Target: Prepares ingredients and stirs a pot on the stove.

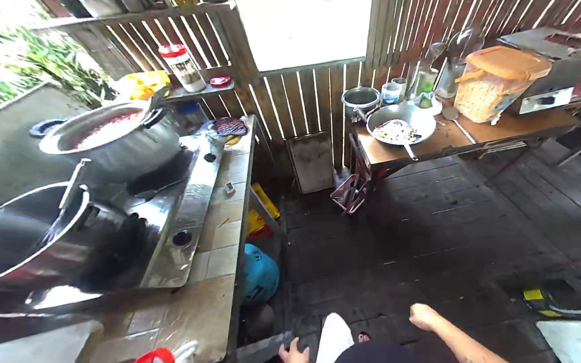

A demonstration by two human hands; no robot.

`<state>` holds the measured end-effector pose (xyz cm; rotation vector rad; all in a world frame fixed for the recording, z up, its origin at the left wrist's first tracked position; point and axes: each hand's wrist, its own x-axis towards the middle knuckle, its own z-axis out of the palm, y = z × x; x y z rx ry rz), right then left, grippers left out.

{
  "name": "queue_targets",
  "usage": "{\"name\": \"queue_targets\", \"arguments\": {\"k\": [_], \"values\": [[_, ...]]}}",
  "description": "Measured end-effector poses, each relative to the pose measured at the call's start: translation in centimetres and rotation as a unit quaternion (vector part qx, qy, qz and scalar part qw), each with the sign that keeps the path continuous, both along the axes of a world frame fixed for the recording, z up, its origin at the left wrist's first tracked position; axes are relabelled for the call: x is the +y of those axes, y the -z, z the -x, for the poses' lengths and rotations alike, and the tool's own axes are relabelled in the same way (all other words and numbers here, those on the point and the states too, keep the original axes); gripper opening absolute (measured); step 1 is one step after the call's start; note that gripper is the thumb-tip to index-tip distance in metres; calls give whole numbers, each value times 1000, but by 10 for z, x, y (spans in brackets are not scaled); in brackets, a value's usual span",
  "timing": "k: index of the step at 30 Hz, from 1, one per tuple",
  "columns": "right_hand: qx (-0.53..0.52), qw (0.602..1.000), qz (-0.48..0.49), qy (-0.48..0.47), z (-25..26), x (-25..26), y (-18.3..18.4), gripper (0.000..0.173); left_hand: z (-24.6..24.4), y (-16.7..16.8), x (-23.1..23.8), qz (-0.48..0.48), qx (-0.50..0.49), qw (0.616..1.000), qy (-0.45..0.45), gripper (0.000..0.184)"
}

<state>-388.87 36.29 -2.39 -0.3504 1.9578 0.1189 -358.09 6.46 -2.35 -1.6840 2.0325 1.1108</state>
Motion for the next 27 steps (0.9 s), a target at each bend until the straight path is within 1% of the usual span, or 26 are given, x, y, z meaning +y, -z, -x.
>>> {"name": "queue_targets", "arguments": {"k": [2,4,6,7,8,10,11,12,13,14,15,16,17,18,19,20,21,22,23,25,26,27], "values": [[6,997,61,-49,24,-75,-29,46,31,8,-23,-14,-12,1000,17,55],[16,985,132,-112,40,-161,-78,45,54,11,-42,-19,-12,1000,9,55],[26,957,223,-183,47,-244,-130,42,69,17,-64,-43,-25,999,1,53],[30,936,273,-220,48,-283,-158,41,74,26,-78,-63,-29,998,5,52],[31,910,323,-257,48,-319,-187,41,74,42,-93,-85,-25,996,12,50],[34,842,422,-334,43,-380,-244,39,66,83,-124,-143,0,989,25,43],[35,803,476,-357,42,-402,-264,37,62,102,-136,-164,11,986,32,41],[33,765,528,-368,42,-422,-277,35,60,119,-146,-173,10,984,32,42],[25,736,565,-371,44,-441,-282,34,63,119,-155,-187,-5,982,12,43],[7,725,577,-375,48,-461,-282,33,70,101,-165,-207,-20,978,-28,44],[-10,733,559,-386,54,-483,-279,34,78,83,-176,-205,-21,976,-69,45],[-18,757,512,-406,64,-507,-273,36,87,62,-186,-185,2,978,-97,46],[-20,784,445,-432,74,-531,-266,38,101,29,-197,-174,39,978,-111,45],[-13,802,384,-457,82,-554,-258,40,117,-16,-212,-180,88,971,-129,43],[-3,807,341,-482,87,-575,-251,40,133,-55,-230,-181,145,959,-164,40],[6,803,318,-504,91,-594,-246,40,149,-89,-248,-175,214,935,-222,38],[10,796,309,-521,94,-611,-242,41,162,-118,-270,-153,268,907,-288,38],[7,788,309,-532,98,-628,-238,41,172,-141,-294,-101,293,888,-339,39],[-8,781,313,-540,102,-645,-233,42,177,-160,-318,-28,289,881,-374,40],[-47,768,325,-551,114,-675,-220,43,174,-178,-362,118,220,879,-405,42],[-64,761,330,-555,120,-689,-213,43,168,-181,-382,147,171,881,-416,44],[-74,754,334,-561,126,-702,-206,43,163,-182,-400,149,131,878,-435,48]]}}
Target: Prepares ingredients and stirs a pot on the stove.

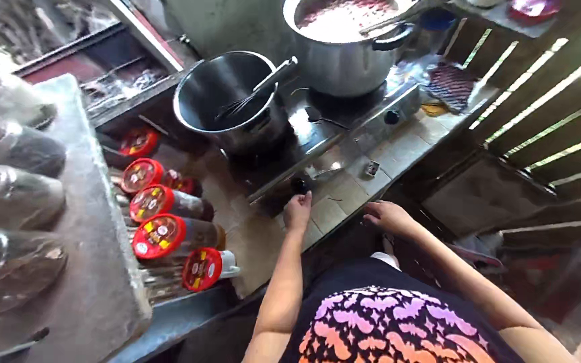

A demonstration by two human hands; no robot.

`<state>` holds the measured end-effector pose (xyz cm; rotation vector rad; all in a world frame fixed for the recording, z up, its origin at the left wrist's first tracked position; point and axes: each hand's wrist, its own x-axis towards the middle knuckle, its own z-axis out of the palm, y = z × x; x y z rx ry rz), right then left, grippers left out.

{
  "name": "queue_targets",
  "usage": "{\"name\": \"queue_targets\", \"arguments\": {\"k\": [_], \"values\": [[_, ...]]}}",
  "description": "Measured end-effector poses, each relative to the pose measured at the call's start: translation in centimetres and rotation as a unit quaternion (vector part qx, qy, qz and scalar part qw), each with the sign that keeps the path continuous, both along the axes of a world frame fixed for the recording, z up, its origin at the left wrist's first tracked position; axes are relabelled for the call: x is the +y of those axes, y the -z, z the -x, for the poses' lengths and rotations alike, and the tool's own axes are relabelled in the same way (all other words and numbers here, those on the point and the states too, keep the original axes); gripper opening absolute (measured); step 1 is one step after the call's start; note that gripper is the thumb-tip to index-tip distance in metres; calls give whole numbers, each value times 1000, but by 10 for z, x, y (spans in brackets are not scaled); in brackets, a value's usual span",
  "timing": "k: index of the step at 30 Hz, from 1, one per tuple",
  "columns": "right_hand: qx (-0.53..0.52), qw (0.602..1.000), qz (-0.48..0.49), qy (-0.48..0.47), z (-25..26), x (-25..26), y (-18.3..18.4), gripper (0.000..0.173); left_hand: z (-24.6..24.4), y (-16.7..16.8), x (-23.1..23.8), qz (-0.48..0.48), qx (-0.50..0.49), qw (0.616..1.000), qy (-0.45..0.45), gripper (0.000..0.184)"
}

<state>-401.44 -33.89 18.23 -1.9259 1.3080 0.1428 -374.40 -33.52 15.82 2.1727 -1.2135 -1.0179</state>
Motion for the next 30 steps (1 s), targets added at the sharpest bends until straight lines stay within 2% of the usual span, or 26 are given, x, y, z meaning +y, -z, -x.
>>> {"name": "queue_targets", "arguments": {"k": [2,4,6,8,9,11,13,15,17,21,26,28,30], "values": [[-21,1000,-2,-22,14,-25,11,41,-6,4,-25,-26,7,997,-72,53],[-46,998,-25,-34,29,-47,22,40,-6,8,-34,-39,82,983,-162,56],[-56,996,-58,-41,47,-68,29,39,1,10,-34,-45,177,949,-257,53],[-62,993,-84,-55,68,-87,36,39,10,9,-37,-25,191,931,-310,45],[-63,991,-94,-68,78,-97,40,38,13,7,-40,-18,138,942,-305,41],[-56,989,-94,-99,98,-118,50,37,17,-7,-50,-61,-46,971,-229,41],[-41,988,-80,-122,116,-140,55,36,35,-32,-64,-156,-188,957,-155,44],[-26,988,-56,-139,131,-162,54,34,55,-39,-74,-222,-270,929,-122,44],[-13,988,-42,-148,143,-179,51,35,62,-33,-74,-223,-288,921,-140,46],[-23,989,-47,-140,162,-202,44,36,72,-17,-74,-201,-263,921,-206,49],[-41,985,-66,-154,168,-210,49,35,73,-25,-91,-227,-214,916,-252,45],[-66,983,-67,-160,167,-210,54,34,68,-23,-91,-202,-137,921,-303,45],[-93,980,-70,-162,166,-210,56,35,60,-12,-90,-137,-4,899,-417,46]]}}
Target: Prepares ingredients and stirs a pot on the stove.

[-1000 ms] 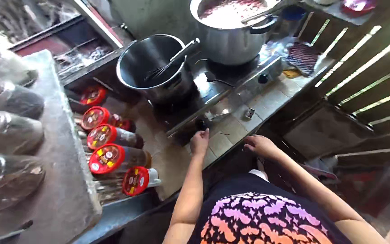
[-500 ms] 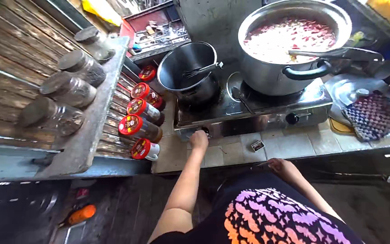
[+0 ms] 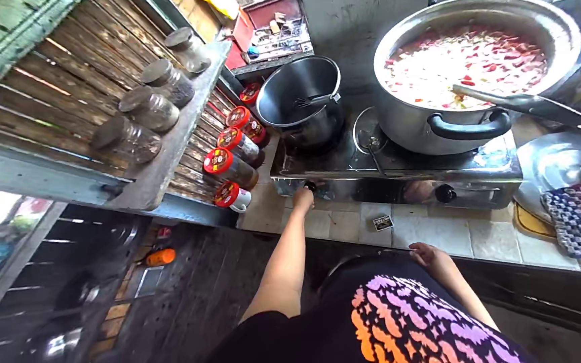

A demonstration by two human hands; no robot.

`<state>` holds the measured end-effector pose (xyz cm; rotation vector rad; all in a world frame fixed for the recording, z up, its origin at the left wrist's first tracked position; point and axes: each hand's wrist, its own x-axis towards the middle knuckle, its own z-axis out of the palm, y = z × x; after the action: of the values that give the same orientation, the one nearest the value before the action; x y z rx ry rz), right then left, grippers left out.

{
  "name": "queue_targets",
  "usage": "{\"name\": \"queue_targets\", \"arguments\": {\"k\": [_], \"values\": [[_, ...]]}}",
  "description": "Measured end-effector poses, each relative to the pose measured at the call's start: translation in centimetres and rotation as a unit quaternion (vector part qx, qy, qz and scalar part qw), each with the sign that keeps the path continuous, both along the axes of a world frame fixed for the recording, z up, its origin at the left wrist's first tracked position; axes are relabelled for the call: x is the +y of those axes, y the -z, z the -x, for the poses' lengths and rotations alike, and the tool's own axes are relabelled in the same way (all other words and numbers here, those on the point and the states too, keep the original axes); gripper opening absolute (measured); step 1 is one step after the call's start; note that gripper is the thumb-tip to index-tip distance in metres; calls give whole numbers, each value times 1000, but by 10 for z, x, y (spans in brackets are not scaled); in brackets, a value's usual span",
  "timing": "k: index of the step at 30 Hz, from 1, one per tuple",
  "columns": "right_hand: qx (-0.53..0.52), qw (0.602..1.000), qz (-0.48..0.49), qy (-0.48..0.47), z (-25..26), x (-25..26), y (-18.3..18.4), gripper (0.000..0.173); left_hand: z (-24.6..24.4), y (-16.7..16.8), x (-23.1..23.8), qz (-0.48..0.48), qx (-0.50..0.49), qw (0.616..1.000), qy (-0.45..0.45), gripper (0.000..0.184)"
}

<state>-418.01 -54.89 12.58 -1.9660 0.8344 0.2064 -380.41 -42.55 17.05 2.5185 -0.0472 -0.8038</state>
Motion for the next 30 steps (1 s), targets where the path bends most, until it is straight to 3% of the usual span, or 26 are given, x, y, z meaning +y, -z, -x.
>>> {"name": "queue_targets", "arguments": {"k": [2,5,8,14,17,20,22,25,27,28,30], "values": [[-18,1000,-5,3,-2,-1,-1,35,0,3,0,120,64,982,-134,42],[-52,998,-13,12,-5,0,-2,34,-1,3,-1,197,106,944,-241,31],[-91,995,-38,2,-11,4,-3,34,4,4,0,204,94,942,-248,34],[-86,996,-23,-23,-13,7,-3,33,20,10,8,215,65,951,-211,62],[-79,996,-26,-25,-12,11,-9,31,18,11,6,256,85,931,-245,51],[-103,993,-24,-54,-28,17,-39,29,13,16,7,289,104,910,-279,45],[-175,979,26,-103,-51,16,-74,29,13,16,8,302,115,902,-286,46],[-289,929,166,-159,-102,6,-153,28,12,19,10,325,146,886,-296,47],[-347,879,297,-133,-145,-6,-201,26,13,20,14,339,171,879,-288,55],[-351,862,348,-113,-168,-14,-220,25,16,19,19,337,180,883,-272,61],[-285,872,389,-85,-212,-33,-245,31,24,14,39,316,192,906,-207,72]]}}
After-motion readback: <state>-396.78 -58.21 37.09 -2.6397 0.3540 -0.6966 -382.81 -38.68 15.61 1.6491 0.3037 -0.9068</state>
